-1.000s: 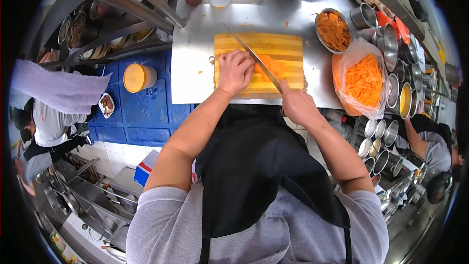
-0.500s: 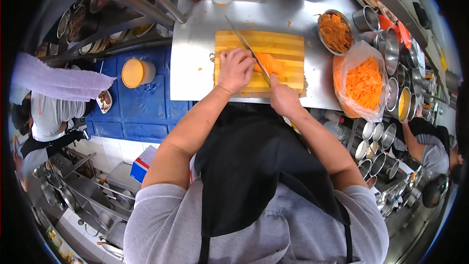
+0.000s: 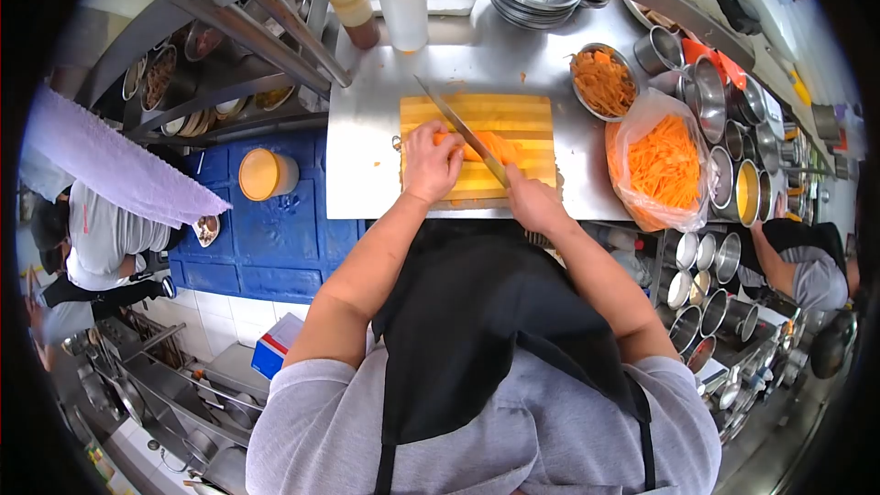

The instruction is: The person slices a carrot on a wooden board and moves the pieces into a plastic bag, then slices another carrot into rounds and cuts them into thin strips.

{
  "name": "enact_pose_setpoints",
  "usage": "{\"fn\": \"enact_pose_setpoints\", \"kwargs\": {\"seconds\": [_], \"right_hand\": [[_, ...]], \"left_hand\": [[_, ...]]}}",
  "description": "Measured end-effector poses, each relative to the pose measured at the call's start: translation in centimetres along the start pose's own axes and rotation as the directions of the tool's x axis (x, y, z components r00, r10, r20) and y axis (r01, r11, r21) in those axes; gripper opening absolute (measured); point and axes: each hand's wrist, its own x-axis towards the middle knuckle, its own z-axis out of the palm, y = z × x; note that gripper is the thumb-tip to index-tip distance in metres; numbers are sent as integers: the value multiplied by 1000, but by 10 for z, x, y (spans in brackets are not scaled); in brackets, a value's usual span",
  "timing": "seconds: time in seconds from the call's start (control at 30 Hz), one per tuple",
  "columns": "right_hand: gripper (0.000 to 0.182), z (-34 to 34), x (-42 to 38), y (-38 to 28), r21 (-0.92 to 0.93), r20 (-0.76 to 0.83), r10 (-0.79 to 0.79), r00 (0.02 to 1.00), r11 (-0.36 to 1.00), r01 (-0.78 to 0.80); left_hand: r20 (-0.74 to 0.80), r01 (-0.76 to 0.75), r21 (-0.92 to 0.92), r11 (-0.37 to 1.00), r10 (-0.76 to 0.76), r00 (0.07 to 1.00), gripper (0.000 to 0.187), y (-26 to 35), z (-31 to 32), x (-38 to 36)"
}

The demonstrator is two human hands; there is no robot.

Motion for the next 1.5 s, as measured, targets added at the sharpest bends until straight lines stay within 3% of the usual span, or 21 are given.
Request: {"fn": "enact_pose_setpoints", "kwargs": {"seconds": [0.27, 0.47, 0.53, 0.67, 0.83, 1.03, 1.3, 1.5], "right_hand": [[18, -12, -19, -7, -15, -72, -30, 997, 999, 29], [18, -17, -26, -5, 0, -77, -14, 997, 1000, 14], [19, -17, -28, -1, 28, -76, 4, 997, 1000, -2], [20, -4, -32, 5, 51, -94, -7, 996, 999, 11], [20, 11, -30, 17, 118, -57, -25, 998, 993, 32], [22, 0, -30, 18, 66, -17, 60, 998, 996, -59], [28, -3, -27, -10, -32, -105, -80, 991, 997, 77], [27, -8, -29, -19, -74, -108, -91, 990, 994, 83]], "left_hand": [[48, 0, 61, 998, -3, 999, 19, -2, 4, 2], [38, 73, -29, 997, -72, 997, 23, -3, 1, 3], [-28, 44, -100, 994, -47, 998, 27, -5, 2, 2], [-41, 5, -66, 998, -8, 999, 29, -7, 1, 0], [-87, 59, -89, 994, -66, 994, 21, -5, -4, -8], [-79, 84, -33, 996, -86, 993, 22, -1, -6, -8], [-51, 88, -3, 996, -88, 995, 20, -5, -2, -7], [-45, 92, 28, 995, -91, 995, 22, -5, -3, -6]]}}
